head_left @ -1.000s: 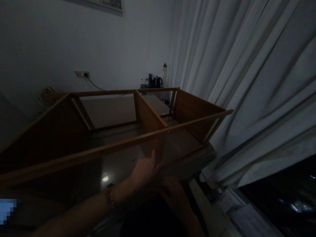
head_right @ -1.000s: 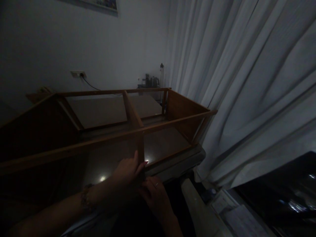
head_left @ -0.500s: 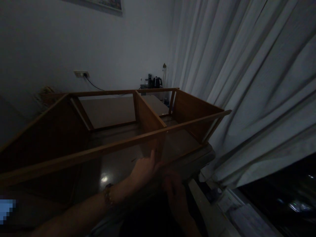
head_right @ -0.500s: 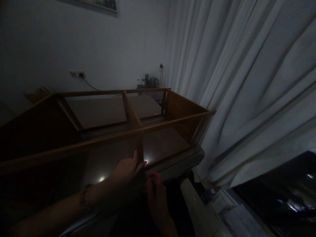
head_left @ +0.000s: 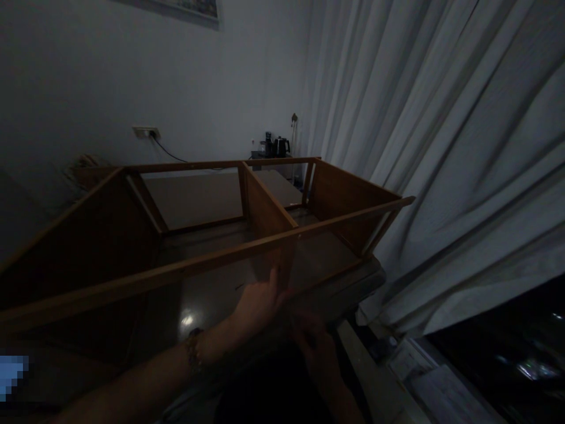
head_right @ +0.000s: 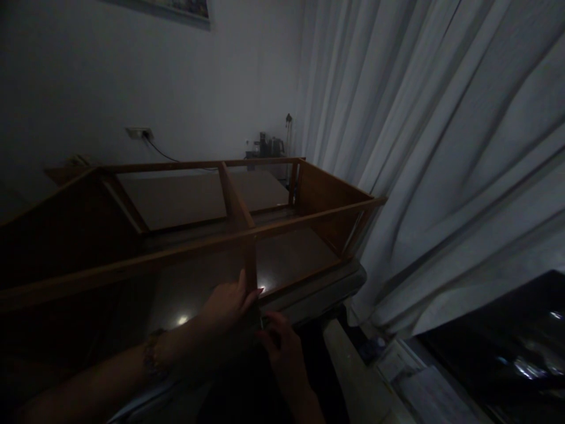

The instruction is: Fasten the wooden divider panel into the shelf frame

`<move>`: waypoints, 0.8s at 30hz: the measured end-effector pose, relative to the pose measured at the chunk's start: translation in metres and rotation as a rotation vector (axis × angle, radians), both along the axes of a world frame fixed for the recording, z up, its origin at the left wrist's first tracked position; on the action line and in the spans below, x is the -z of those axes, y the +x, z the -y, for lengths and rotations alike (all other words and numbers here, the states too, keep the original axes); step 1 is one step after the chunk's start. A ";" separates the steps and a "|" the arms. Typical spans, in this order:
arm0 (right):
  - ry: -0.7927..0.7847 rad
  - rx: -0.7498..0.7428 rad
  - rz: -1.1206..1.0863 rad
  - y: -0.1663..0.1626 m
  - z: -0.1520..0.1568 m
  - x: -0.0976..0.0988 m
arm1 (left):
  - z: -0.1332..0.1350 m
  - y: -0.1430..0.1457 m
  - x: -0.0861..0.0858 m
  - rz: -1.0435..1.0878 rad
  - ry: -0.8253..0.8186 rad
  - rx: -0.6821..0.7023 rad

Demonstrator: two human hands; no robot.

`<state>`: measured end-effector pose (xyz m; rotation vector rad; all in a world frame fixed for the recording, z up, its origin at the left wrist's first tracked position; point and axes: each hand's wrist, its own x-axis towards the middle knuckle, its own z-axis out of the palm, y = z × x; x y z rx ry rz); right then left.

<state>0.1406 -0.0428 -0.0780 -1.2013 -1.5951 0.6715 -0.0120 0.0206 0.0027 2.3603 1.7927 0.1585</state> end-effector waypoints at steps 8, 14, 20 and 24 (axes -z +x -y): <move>-0.016 -0.031 0.163 0.004 -0.001 -0.009 | 0.000 -0.002 0.004 -0.007 0.039 0.024; -0.285 0.026 -0.157 -0.016 0.005 -0.018 | 0.001 0.000 -0.001 0.002 0.027 0.009; -0.340 0.053 -0.281 -0.023 0.005 -0.017 | 0.002 0.000 -0.006 -0.034 0.008 0.020; -0.250 0.037 -0.055 -0.011 0.002 -0.016 | 0.002 0.000 -0.002 -0.018 0.040 0.013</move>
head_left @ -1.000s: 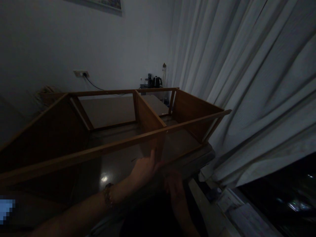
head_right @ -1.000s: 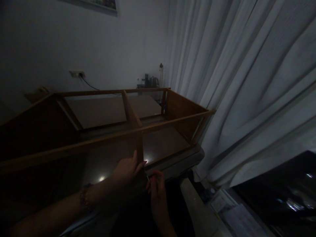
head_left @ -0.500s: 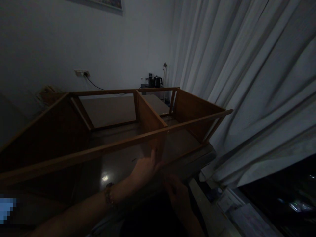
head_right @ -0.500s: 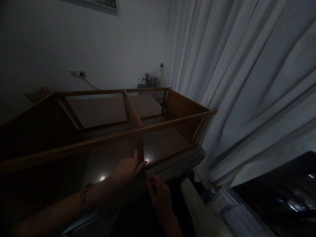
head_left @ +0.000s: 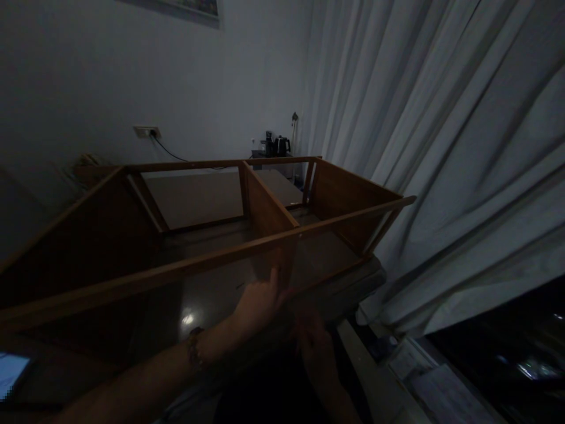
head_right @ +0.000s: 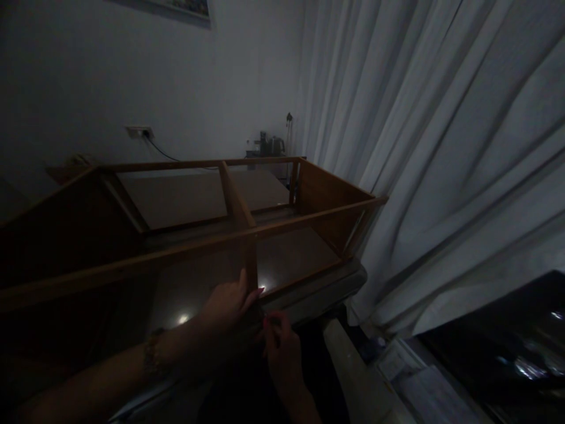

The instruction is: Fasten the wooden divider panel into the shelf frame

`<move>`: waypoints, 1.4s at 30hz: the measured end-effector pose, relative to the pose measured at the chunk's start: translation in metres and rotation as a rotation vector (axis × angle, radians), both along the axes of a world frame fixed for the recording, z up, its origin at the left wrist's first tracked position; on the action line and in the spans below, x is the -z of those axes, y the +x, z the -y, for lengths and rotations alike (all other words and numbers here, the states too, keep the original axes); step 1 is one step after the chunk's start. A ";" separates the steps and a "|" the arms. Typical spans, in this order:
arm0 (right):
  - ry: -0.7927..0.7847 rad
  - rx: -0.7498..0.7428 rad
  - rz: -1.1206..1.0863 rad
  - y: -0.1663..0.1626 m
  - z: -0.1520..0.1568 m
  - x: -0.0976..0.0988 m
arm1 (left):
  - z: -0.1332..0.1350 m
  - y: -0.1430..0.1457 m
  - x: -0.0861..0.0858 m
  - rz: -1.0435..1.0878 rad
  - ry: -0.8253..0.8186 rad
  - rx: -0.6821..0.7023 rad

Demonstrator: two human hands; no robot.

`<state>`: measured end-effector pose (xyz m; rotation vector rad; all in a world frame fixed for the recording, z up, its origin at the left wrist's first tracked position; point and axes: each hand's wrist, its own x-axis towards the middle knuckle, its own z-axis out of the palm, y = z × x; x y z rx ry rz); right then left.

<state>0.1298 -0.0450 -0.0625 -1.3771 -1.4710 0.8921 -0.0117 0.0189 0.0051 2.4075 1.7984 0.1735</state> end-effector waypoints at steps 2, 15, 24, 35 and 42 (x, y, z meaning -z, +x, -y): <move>0.084 -0.021 0.107 0.006 -0.002 0.002 | -0.001 0.000 0.002 0.017 0.004 0.006; 0.364 -0.305 0.342 0.025 -0.007 -0.001 | -0.001 0.000 0.003 0.023 -0.008 0.000; 0.523 -0.134 0.416 0.009 -0.008 0.016 | -0.001 0.000 0.003 0.017 0.009 -0.002; 0.124 0.159 -0.142 -0.009 -0.001 0.005 | -0.001 -0.001 -0.001 0.061 -0.038 0.000; 0.315 0.028 0.189 0.010 -0.003 0.017 | 0.000 0.000 -0.001 0.018 -0.038 0.005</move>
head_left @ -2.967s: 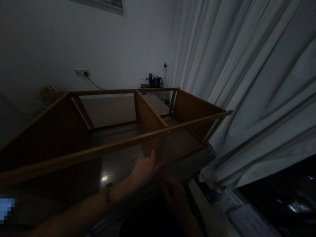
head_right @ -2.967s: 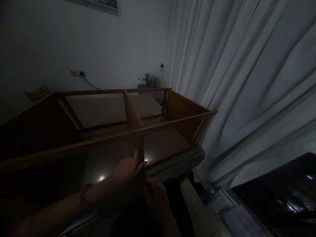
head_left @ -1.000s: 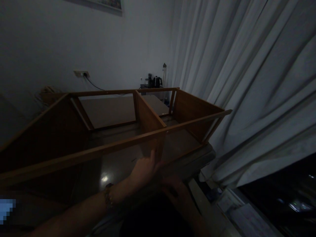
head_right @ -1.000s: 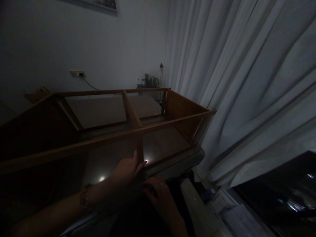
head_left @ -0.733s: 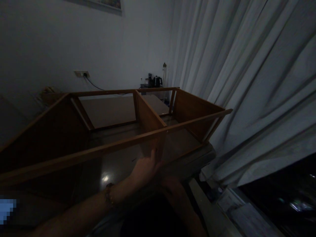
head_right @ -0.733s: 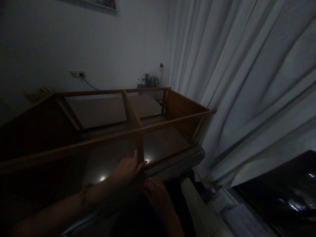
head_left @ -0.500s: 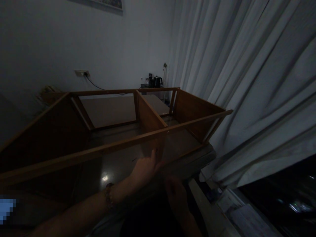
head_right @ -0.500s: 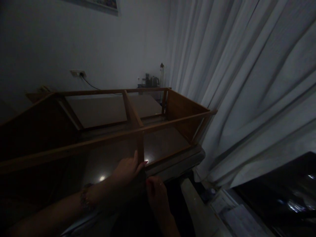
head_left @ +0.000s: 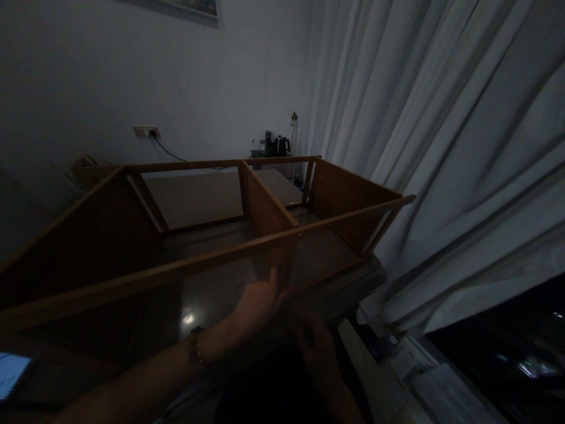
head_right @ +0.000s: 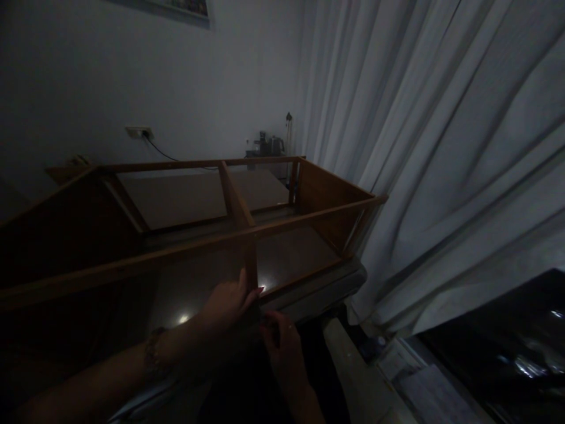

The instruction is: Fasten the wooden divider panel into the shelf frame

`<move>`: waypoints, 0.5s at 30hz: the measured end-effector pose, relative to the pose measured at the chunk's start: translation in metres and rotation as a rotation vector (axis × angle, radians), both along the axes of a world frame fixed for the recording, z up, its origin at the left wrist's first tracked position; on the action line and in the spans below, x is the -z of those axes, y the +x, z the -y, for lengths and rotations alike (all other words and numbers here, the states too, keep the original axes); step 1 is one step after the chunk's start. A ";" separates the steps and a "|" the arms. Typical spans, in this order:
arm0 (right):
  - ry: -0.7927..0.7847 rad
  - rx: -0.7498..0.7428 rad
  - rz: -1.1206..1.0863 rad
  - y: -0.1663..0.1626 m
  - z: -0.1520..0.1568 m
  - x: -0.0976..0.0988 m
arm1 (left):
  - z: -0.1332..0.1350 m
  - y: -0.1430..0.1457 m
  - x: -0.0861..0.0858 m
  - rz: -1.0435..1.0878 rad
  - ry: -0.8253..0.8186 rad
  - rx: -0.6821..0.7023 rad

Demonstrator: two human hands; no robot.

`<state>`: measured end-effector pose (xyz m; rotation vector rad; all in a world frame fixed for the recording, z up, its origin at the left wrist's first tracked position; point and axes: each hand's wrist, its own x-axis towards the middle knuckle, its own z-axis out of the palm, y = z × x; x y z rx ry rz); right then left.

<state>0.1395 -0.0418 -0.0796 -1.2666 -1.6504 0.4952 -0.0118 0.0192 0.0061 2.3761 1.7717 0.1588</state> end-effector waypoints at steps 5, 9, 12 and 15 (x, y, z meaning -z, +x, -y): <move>0.189 -0.044 0.211 0.010 0.001 -0.003 | 0.000 0.000 0.002 -0.006 0.016 0.002; 0.242 -0.085 0.297 0.010 0.001 -0.010 | 0.000 0.000 0.000 0.004 0.010 0.006; 0.265 -0.073 0.326 0.010 0.000 -0.008 | 0.000 0.000 0.000 -0.022 0.013 0.000; 0.225 -0.025 0.297 0.007 0.001 -0.005 | 0.000 0.000 0.002 -0.021 0.013 -0.010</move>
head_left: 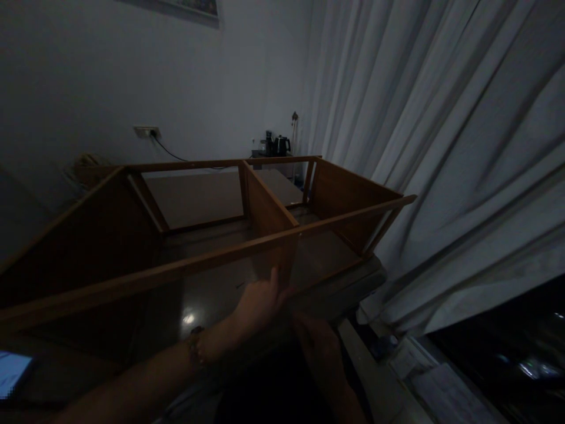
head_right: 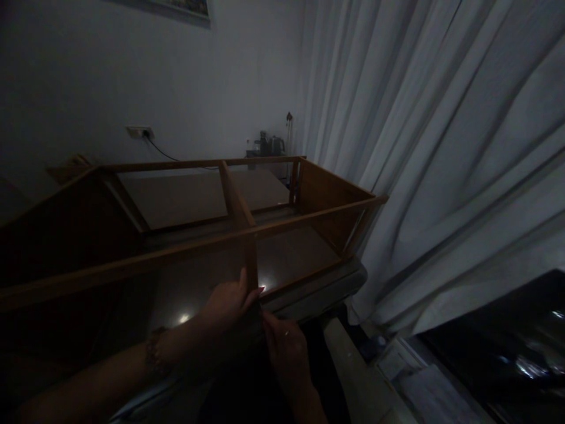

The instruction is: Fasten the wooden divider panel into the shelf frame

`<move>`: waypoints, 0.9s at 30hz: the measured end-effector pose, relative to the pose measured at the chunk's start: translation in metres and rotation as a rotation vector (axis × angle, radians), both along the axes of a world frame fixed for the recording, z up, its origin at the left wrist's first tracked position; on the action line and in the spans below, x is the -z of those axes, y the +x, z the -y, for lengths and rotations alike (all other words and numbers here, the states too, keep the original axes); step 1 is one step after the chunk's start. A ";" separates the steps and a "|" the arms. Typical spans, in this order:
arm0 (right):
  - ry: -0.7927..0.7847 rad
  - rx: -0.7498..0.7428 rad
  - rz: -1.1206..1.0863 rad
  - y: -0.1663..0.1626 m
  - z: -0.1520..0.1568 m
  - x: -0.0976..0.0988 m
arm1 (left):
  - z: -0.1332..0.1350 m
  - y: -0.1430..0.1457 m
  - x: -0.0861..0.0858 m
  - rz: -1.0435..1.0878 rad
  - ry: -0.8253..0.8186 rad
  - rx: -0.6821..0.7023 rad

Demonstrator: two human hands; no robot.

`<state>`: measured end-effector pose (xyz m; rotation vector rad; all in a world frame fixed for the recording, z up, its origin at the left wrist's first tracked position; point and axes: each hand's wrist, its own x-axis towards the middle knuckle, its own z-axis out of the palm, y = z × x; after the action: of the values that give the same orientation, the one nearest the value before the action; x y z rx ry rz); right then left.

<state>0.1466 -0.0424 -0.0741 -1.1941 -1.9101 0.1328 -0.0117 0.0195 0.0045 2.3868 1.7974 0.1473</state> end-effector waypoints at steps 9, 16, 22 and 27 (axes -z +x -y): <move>-0.575 0.071 -0.702 -0.031 0.008 -0.023 | 0.001 -0.001 -0.001 -0.009 0.010 0.027; -0.562 -0.006 -0.610 -0.019 0.002 -0.020 | 0.000 0.000 -0.001 0.006 0.001 0.013; -0.360 -0.075 -0.271 -0.001 0.000 -0.016 | -0.001 0.000 0.000 0.015 -0.023 0.001; -0.234 -0.190 -0.031 0.010 -0.004 -0.016 | 0.000 0.001 -0.003 0.008 -0.031 0.000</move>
<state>0.1567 -0.0389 -0.0583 -1.1508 -2.0193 0.4852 -0.0110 0.0197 0.0073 2.3617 1.7835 0.1281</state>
